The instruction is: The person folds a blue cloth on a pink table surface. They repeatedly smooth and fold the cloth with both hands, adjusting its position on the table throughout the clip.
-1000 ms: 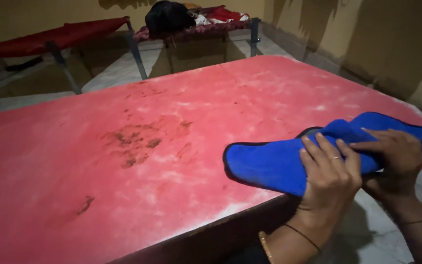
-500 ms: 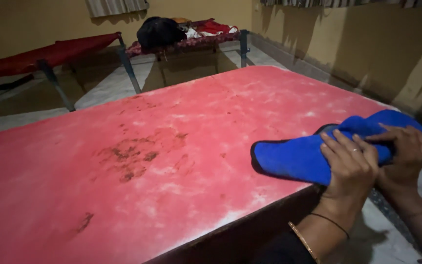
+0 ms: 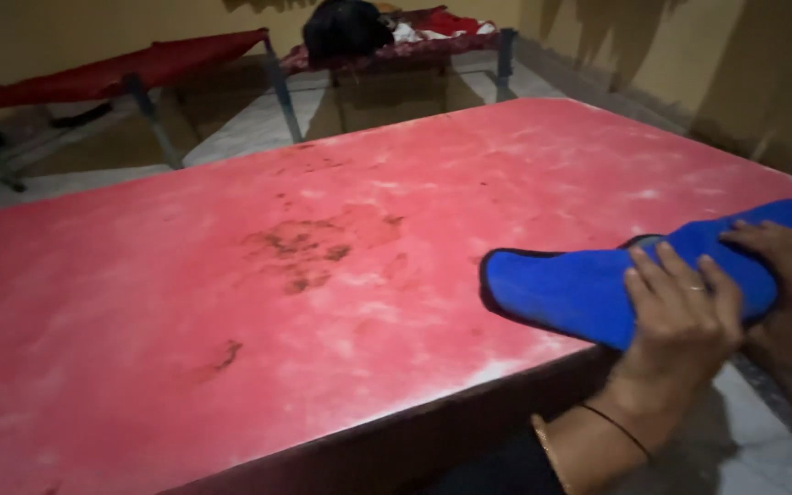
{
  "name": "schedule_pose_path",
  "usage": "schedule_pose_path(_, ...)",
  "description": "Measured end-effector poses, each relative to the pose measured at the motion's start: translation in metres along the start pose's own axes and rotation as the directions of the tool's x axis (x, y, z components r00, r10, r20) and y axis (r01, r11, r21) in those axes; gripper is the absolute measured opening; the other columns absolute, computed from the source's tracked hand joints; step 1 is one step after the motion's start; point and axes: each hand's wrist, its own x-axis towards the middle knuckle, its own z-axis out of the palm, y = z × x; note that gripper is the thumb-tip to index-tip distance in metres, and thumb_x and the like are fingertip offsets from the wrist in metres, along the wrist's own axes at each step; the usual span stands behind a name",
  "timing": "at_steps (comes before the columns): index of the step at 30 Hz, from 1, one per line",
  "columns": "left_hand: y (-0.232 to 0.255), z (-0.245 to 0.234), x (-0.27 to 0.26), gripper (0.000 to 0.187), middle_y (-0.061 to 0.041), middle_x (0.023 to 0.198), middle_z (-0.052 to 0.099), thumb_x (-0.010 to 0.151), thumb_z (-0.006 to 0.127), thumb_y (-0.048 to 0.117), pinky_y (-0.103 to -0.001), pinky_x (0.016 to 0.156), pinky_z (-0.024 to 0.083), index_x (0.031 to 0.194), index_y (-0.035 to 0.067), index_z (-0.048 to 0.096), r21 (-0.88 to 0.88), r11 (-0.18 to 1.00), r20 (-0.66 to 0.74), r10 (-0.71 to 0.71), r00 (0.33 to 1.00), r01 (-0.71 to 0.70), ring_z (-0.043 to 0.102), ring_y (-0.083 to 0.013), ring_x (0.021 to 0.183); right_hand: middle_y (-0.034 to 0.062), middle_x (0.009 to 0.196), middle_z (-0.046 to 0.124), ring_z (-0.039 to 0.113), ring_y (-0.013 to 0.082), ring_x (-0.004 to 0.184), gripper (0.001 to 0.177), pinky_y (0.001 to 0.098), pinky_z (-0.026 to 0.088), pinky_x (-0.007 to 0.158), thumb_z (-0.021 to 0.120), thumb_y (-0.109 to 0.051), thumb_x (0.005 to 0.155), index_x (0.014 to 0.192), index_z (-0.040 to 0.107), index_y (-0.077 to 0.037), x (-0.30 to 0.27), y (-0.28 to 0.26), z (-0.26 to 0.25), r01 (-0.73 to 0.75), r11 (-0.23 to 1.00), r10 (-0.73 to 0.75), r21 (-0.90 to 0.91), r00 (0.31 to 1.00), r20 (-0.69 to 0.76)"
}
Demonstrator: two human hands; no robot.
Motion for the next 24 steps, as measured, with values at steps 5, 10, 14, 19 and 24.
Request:
schedule_pose_path(5,-0.033,-0.049,0.011,0.043,-0.035,0.125,0.067,0.096,0.057,0.03,-0.055,0.104,0.053,0.124,-0.002,0.067,0.014,1.0,0.013,0.0,1.0,-0.001,0.067,-0.0501,0.12,0.0117,0.134,0.063,0.056,0.0288,0.131,0.056,0.0378,0.04,0.122,0.082,-0.019,0.074,0.125,0.063,-0.008,-0.024,0.0,0.029,-0.053,0.99,0.056,0.13,0.998,-0.02)
schedule_pose_path(10,-0.05,-0.053,-0.012,0.028,-0.036,0.13,0.065,0.113,0.055,0.018,-0.052,0.109,0.052,0.13,0.0,0.065,0.097,0.995,-0.008,-0.029,1.0,0.03,0.066,-0.0495,0.125,0.0104,0.131,0.062,0.055,0.0257,0.136,0.049,0.0385,0.038,0.126,0.082,-0.019,0.082,0.124,0.06,-0.006,-0.024,-0.038,0.033,-0.069,0.979,0.07,0.192,0.998,0.002)
schedule_pose_path(14,-0.064,-0.055,-0.027,0.025,-0.036,0.132,0.065,0.113,0.054,0.015,-0.051,0.106,0.052,0.129,-0.001,0.065,0.117,0.993,-0.03,-0.011,0.999,0.015,0.064,-0.0486,0.124,0.0123,0.136,0.059,0.052,0.0255,0.14,0.048,0.0387,0.035,0.129,0.078,-0.011,0.086,0.128,0.057,-0.004,-0.015,-0.091,0.029,-0.11,0.965,0.116,0.236,0.993,-0.01)
schedule_pose_path(19,-0.084,-0.075,-0.029,0.03,-0.036,0.126,0.069,0.107,0.058,0.018,-0.053,0.102,0.057,0.126,-0.002,0.069,0.025,1.0,-0.039,-0.016,0.999,0.017,0.07,-0.0504,0.12,0.011,0.144,0.053,0.05,0.0248,0.14,0.058,0.0404,0.036,0.125,0.071,-0.012,0.081,0.136,0.053,-0.006,-0.007,-0.135,0.02,-0.243,0.84,0.251,0.485,0.967,0.049)
schedule_pose_path(24,-0.104,-0.081,-0.046,0.019,-0.036,0.129,0.067,0.116,0.056,0.008,-0.049,0.098,0.053,0.127,-0.002,0.066,0.063,0.998,-0.135,-0.013,0.991,0.022,0.069,-0.0492,0.122,0.015,0.144,0.054,0.049,0.0285,0.142,0.064,0.0397,0.035,0.127,0.077,-0.007,0.075,0.134,0.054,-0.004,-0.022,-0.138,0.033,-0.155,0.898,0.161,0.411,0.987,0.019)
